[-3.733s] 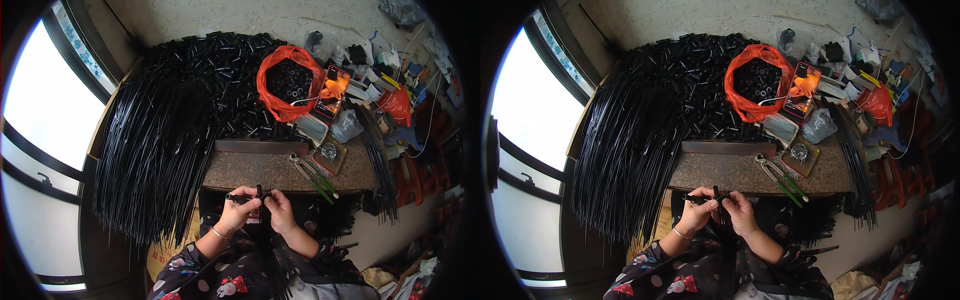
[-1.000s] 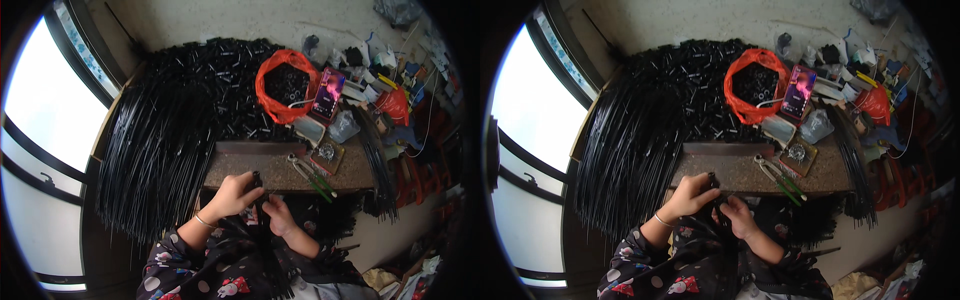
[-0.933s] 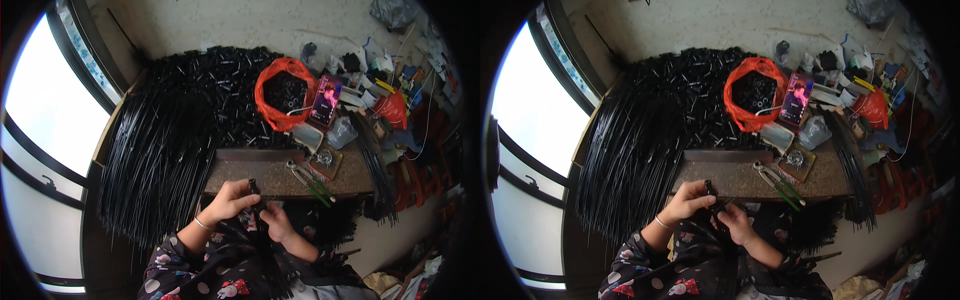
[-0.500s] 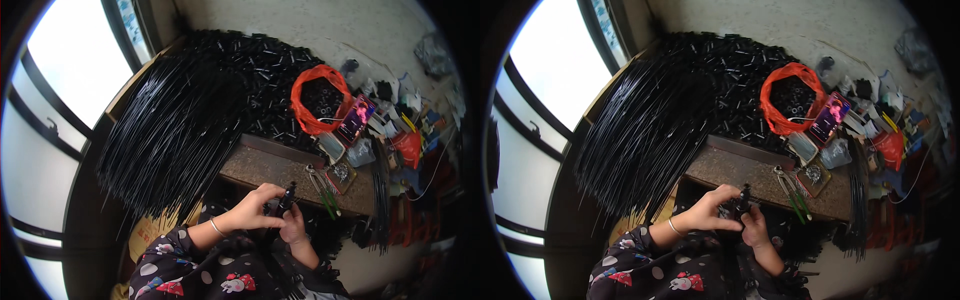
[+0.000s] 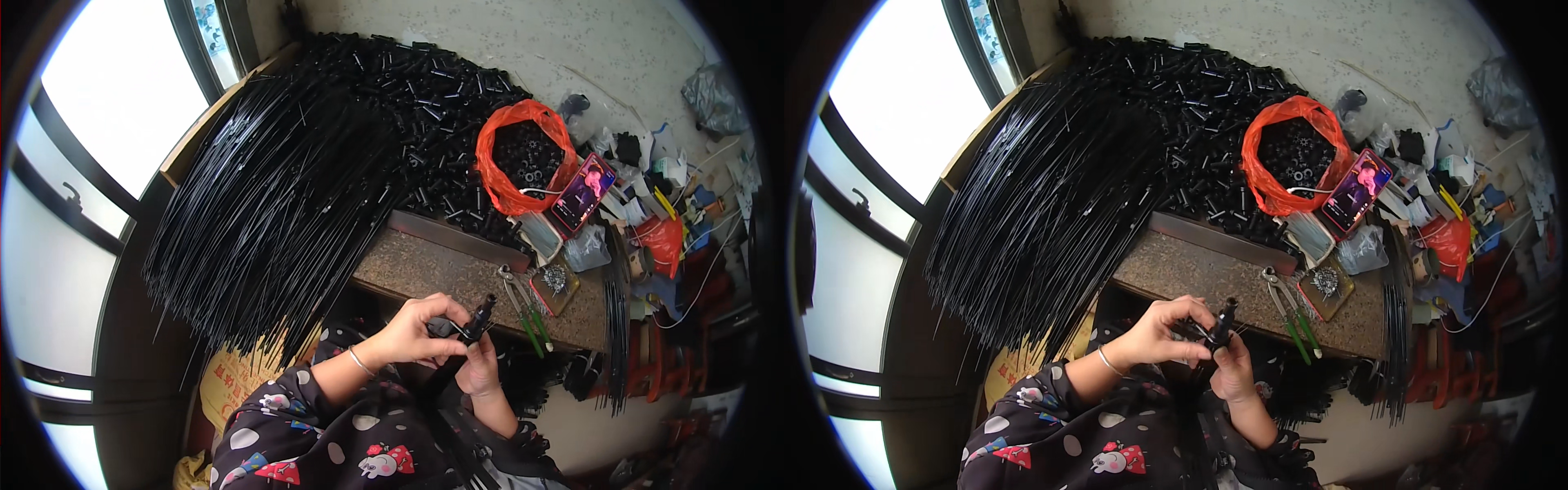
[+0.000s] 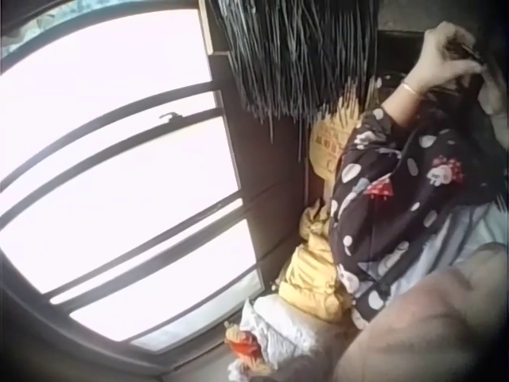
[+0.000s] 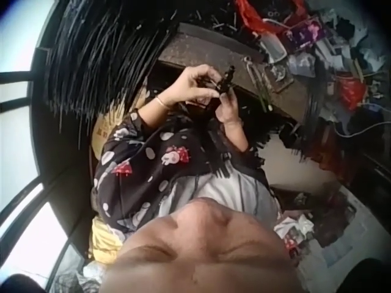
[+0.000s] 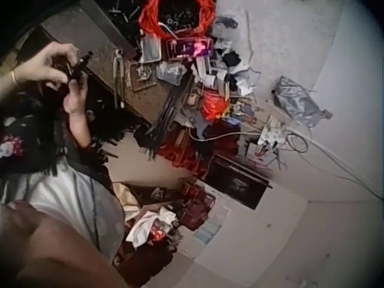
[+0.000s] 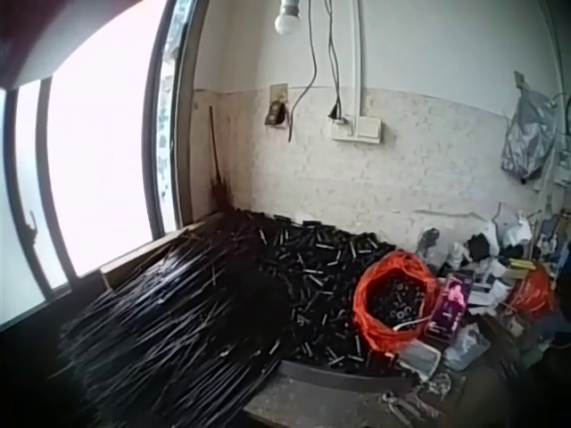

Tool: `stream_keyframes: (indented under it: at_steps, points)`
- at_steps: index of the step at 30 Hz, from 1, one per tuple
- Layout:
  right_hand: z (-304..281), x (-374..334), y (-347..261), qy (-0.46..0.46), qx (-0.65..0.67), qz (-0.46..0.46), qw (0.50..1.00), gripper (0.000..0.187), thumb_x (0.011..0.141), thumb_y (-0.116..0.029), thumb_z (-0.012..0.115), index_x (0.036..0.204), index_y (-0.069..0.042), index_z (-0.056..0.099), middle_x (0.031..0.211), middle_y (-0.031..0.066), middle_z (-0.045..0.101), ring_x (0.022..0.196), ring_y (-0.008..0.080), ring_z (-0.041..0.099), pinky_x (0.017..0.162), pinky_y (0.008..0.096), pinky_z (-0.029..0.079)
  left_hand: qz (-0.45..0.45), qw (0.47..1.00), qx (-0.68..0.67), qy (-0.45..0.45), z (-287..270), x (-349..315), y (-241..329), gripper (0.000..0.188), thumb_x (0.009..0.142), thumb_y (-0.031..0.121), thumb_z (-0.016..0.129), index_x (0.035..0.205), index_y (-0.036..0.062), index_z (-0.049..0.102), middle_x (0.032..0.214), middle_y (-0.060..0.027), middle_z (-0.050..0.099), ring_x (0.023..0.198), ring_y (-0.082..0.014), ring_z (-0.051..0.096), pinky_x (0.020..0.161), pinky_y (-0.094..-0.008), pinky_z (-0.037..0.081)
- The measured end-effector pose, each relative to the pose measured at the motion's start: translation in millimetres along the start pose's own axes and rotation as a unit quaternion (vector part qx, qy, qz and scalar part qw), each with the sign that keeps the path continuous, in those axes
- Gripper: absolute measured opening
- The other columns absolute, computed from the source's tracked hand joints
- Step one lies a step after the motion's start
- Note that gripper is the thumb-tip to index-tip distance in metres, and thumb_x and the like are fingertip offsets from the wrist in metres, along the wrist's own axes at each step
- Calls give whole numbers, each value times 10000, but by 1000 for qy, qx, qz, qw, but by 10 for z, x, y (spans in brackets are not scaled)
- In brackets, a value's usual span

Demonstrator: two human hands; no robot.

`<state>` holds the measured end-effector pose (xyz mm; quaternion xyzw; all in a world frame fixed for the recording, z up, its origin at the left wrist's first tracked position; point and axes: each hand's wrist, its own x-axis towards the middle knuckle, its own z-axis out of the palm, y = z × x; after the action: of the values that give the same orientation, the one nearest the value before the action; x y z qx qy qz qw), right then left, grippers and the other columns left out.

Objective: Measuring, cutting, and assembling bundles of black electrical cables at a workbench.

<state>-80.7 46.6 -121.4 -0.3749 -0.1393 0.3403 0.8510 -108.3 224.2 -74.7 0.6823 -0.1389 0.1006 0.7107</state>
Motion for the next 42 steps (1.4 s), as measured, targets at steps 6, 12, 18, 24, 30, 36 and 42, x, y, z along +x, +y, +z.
stream_keyframes:
  at_steps: [6,12,18,24,30,36,42]
  points:
    - [-102,-21,59,50,-46,-46,997,400,824,-292,635,1140,-73,525,1050,49,580,940,171,561,796,301,462,-54,997,-50,-10,75,29,31,102,776,56,664,802,46,566,895,-87,607,833,-201,586,944,-387,349]
    - [104,0,-37,5,-29,-31,999,355,840,-278,616,1074,-22,539,936,52,577,868,148,541,781,287,427,-70,986,-133,-78,-25,-25,-35,80,796,-33,602,797,0,530,1104,-142,501,657,-227,640,549,-261,538]
    - [0,-4,-12,-113,27,-9,993,385,847,-243,607,1129,2,514,895,96,587,793,181,570,704,293,454,-85,961,-250,-87,-32,17,-172,140,713,9,696,763,46,571,785,-89,610,760,-223,625,995,-472,325]
    - [-110,-58,-5,-221,44,59,972,319,831,-90,596,1129,3,531,942,68,614,905,168,588,796,308,467,36,949,-253,-184,39,208,-53,166,648,111,759,634,65,600,731,-79,607,782,-231,558,982,-496,335]
    - [-63,-5,-78,-198,116,34,973,312,845,-132,586,1122,0,525,937,88,595,882,185,582,798,303,450,-30,968,-228,-101,80,141,-121,112,676,57,731,730,38,636,806,-135,634,825,-254,583,1005,-541,292]
    - [-136,-205,116,-232,14,5,973,270,851,-76,554,1115,-18,535,984,87,591,914,177,577,824,307,451,24,912,-347,-217,219,129,-22,132,667,84,746,699,28,630,748,-109,620,803,-256,578,973,-592,299]
    - [78,135,3,229,-108,-270,929,156,869,-45,546,1025,-34,540,948,25,591,850,93,547,779,248,431,-49,969,-232,-67,203,167,81,1069,601,429,800,1393,28,205,1375,-125,343,1221,-241,402,1008,-386,302]
